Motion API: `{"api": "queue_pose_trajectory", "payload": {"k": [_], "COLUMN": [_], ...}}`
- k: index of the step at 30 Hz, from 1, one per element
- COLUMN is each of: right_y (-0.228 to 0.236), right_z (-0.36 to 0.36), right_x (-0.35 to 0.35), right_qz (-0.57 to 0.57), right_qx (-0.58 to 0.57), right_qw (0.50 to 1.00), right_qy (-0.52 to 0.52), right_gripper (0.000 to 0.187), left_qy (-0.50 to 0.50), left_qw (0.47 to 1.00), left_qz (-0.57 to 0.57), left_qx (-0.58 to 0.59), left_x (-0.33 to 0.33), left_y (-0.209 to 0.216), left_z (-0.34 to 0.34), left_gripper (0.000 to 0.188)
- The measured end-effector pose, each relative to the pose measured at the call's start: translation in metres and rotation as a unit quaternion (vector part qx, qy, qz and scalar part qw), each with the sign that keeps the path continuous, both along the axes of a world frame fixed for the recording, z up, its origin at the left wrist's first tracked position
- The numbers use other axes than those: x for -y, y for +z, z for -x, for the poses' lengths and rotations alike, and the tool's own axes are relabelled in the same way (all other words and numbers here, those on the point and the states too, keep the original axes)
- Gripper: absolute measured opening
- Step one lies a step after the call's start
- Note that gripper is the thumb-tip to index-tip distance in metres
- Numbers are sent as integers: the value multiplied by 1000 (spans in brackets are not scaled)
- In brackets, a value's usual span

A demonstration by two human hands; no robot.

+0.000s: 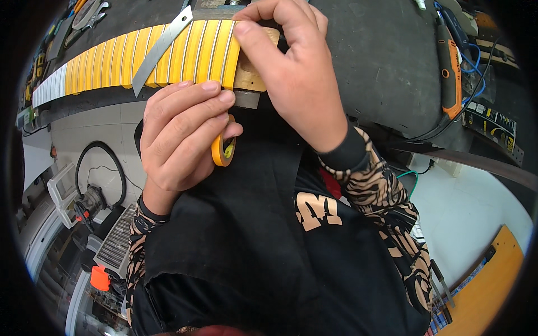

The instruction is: The person places small yellow rectangular pieces into slots on a long wooden board clamped to a workbench. They use a metal ruler to check the alignment of the pieces and the board. The person then picks up a long metal bar and positions it along the length of the board.

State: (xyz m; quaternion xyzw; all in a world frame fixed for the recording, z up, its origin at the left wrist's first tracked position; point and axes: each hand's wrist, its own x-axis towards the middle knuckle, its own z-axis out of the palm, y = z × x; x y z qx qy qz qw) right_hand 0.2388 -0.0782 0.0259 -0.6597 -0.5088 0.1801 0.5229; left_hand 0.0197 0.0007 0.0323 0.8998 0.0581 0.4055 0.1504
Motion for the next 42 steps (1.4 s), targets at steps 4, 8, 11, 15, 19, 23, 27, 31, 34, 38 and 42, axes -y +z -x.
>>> {"api": "queue_pose_trajectory", "payload": {"k": [4,8,11,15,19,23,27,31,34,38,42], "right_y": [-1,4,8,5,-6,-6,18,39,33,31,47], "right_z": [9,29,19,3,9,8,1,8,10,-7,-15], "right_x": [-1,9,5,-1,4,-3,-14,-12,-19,-17,-17], "right_qz": [19,-16,12,29,11,-14,-24,36,-84,-41,13], "right_qx": [-88,-135,-153,-90,-4,-103,70,2,80,163,177], "right_qw": [996,991,988,996,1000,995,997,997,992,986,984], "right_qy": [19,20,36,-3,-2,5,-36,-69,-43,-5,-1], "right_gripper": [31,45,49,22,30,30,10,5,2,2,6], "left_qy": [2,2,0,0,6,4,3,6,1,5,2], "left_qw": [1000,1000,1000,1000,1000,1000,1000,1000,1000,1000,1000], "left_qz": [-3,0,-4,-7,-16,-7,-9,-2,-2,-8,0], "left_qx": [3,5,-2,-10,3,-9,-6,-5,15,10,0], "left_x": [0,0,0,-1,0,1,1,1,0,0,-2], "left_y": [0,-1,-2,-2,-3,-4,-5,-7,-11,-12,-9], "left_z": [-1,0,1,0,-3,0,1,0,-1,0,1], "left_gripper": [21,22,22,23,22,23,20,19,22,22,19]}}
